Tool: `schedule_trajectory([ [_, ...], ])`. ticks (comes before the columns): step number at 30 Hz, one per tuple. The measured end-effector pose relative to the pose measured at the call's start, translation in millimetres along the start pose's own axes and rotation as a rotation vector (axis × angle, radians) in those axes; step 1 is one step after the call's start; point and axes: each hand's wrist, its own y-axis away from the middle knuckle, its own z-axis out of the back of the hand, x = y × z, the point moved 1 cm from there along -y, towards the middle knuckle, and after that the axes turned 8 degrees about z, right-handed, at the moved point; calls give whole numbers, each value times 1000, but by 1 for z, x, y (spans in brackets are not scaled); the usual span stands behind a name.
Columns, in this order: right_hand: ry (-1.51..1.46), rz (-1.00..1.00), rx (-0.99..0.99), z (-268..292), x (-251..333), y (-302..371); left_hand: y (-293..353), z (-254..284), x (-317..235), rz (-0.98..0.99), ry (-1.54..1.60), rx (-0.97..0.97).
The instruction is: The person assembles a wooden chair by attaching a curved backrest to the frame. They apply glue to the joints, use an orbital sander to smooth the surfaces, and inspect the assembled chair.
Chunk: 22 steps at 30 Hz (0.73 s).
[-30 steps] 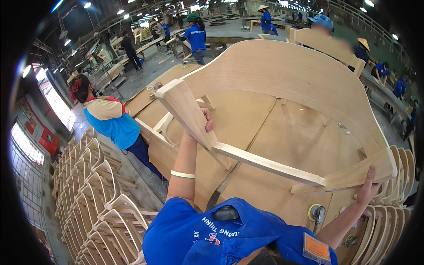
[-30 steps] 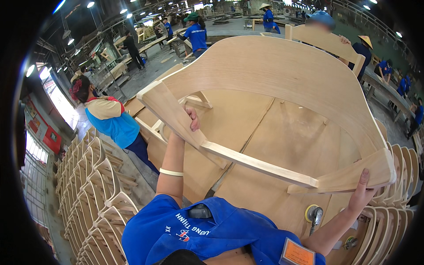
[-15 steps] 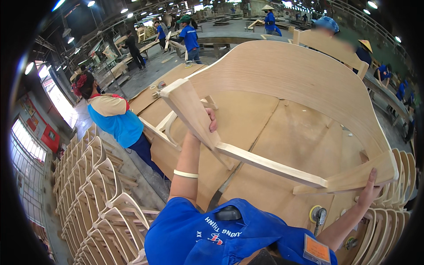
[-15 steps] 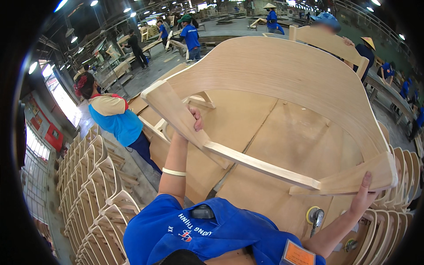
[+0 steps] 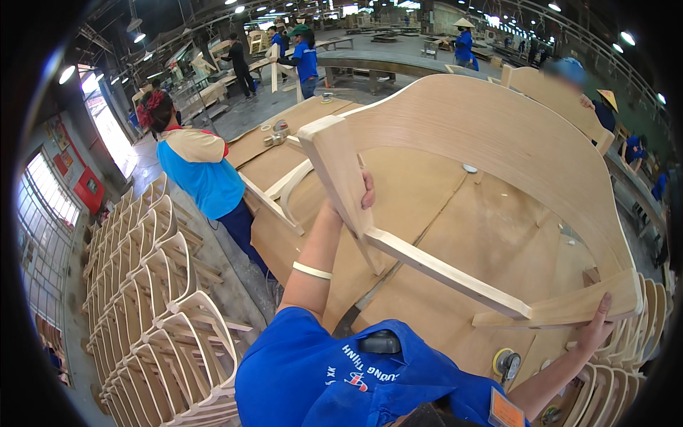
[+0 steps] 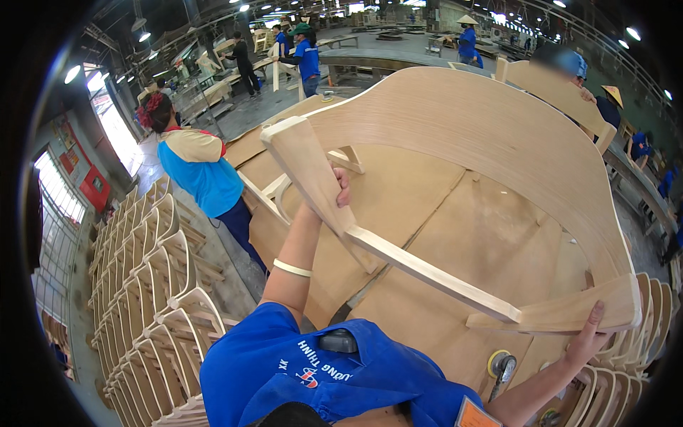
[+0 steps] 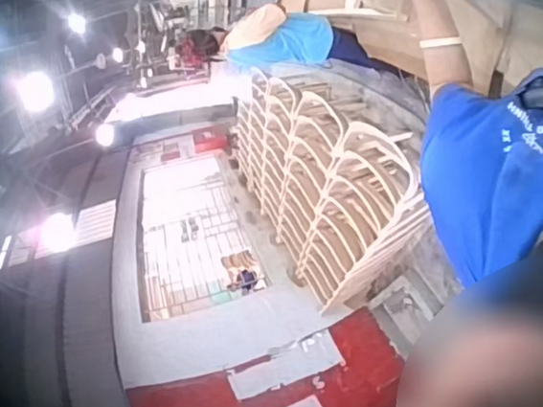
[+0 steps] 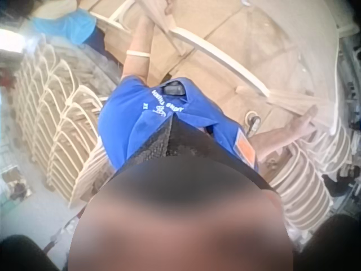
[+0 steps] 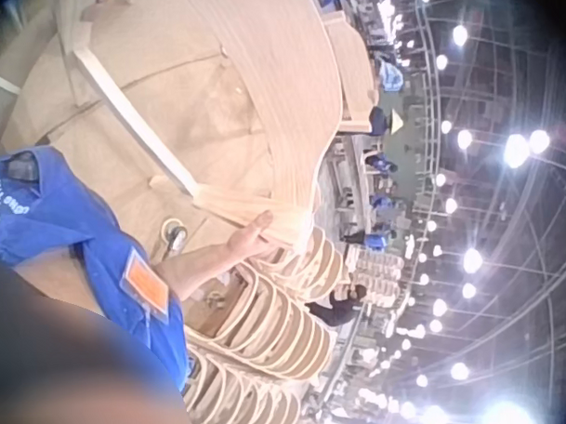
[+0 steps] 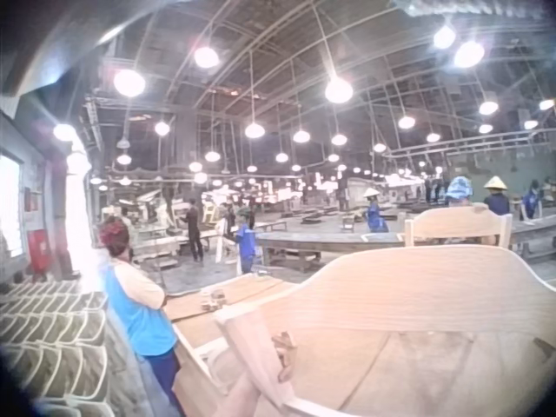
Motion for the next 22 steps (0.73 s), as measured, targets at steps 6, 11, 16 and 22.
schedule_trajectory([
  [6, 8, 24, -44, -7, 5, 1, 1, -2, 0, -38, -40, 47],
  [11, 1, 26, -48, -4, -1, -3, -2, 1, -1, -30, -54, 86],
  [16, -40, 12, 15, -1, -6, -7, -2, 3, 1, -28, 15, 143],
  [22, -57, 25, 43, -3, -4, -8, -3, 3, 0, -41, -15, 168],
])
